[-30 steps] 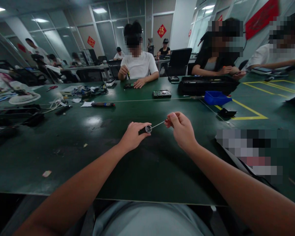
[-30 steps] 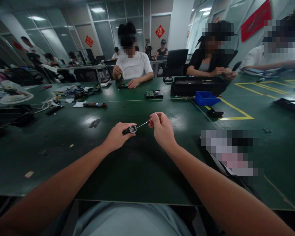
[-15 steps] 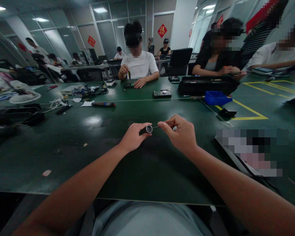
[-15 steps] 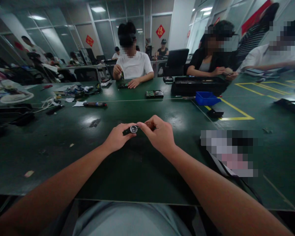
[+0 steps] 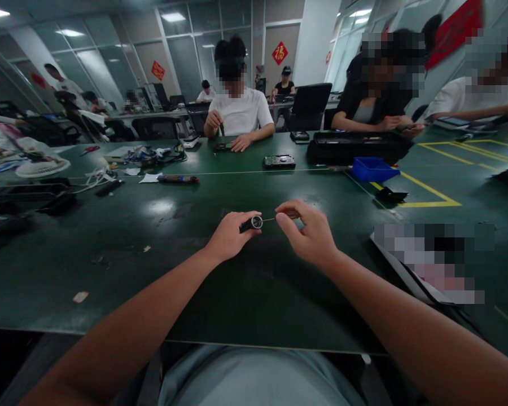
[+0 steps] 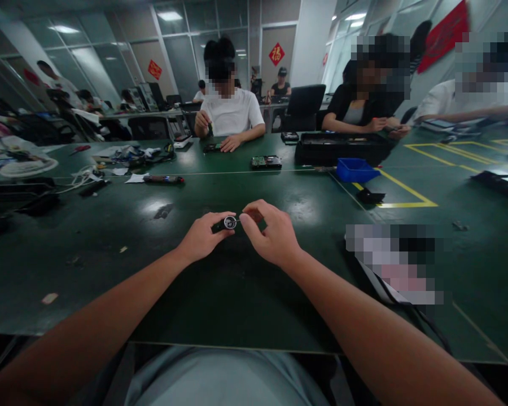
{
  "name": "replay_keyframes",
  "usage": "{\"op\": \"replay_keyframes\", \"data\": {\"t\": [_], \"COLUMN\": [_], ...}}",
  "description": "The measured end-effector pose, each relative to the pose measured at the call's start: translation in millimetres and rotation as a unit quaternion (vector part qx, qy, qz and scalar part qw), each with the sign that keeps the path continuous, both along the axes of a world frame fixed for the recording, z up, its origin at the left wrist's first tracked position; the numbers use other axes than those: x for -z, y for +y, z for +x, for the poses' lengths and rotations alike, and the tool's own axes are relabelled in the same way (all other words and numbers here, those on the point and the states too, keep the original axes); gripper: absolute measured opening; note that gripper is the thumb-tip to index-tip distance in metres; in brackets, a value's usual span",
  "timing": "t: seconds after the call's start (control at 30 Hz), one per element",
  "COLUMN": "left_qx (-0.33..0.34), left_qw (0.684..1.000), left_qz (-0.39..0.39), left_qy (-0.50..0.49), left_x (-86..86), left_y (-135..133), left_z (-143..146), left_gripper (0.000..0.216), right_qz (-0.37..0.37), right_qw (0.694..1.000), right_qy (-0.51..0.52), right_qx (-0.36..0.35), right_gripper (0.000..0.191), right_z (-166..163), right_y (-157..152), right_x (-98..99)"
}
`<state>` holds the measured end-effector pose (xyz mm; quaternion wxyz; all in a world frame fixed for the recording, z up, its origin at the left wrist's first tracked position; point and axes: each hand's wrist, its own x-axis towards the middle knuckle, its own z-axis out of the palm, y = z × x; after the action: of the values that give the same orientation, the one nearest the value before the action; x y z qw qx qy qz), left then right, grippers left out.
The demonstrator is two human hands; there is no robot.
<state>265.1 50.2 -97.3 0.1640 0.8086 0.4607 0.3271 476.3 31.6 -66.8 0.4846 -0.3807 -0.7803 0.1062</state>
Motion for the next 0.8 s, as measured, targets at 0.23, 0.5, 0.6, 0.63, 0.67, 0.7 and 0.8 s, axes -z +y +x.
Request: {"op": "replay_keyframes", "data": {"t": [0.23,0.5,0.6,0.63,0.67,0.7,0.8], "left_qx": [-0.008,-0.010,-0.014,-0.017,-0.022,-0.026,-0.022], "left_qw": [1.000,1.000,1.000,1.000,1.000,1.000,1.000], "left_qz": [-0.008,-0.008,-0.008,-0.007,-0.007,-0.007,-0.005], "left_qy": [0.007,0.011,0.005,0.001,-0.002,-0.005,-0.002], "left_x": [-1.1,1.1,0.6,0.5,0.4,0.3,0.5], "left_y": [0,2,2,1,1,1,2], "left_z": [1,0,0,0,0,0,-2], "left_gripper": [0.039,0.040,0.040,0.041,0.041,0.040,0.039], "right_qz": [-0.053,-0.070,-0.087,-0.098,-0.111,-0.125,-0.164], "right_qw": [0.998,0.997,0.994,0.991,0.986,0.980,0.961], "right_qy": [0.007,-0.004,0.062,0.093,0.123,0.151,0.223], "right_qx": [0.043,0.023,0.029,0.026,0.021,0.016,-0.002], "right_gripper": [0.020,0.024,0.017,0.016,0.016,0.017,0.024], "right_z": [-2,-1,-3,-4,-5,-6,-8], "right_y": [-1,-3,0,1,2,4,11], "right_x": [0.2,-2.7,0.1,1.5,3.0,4.8,10.7]}}
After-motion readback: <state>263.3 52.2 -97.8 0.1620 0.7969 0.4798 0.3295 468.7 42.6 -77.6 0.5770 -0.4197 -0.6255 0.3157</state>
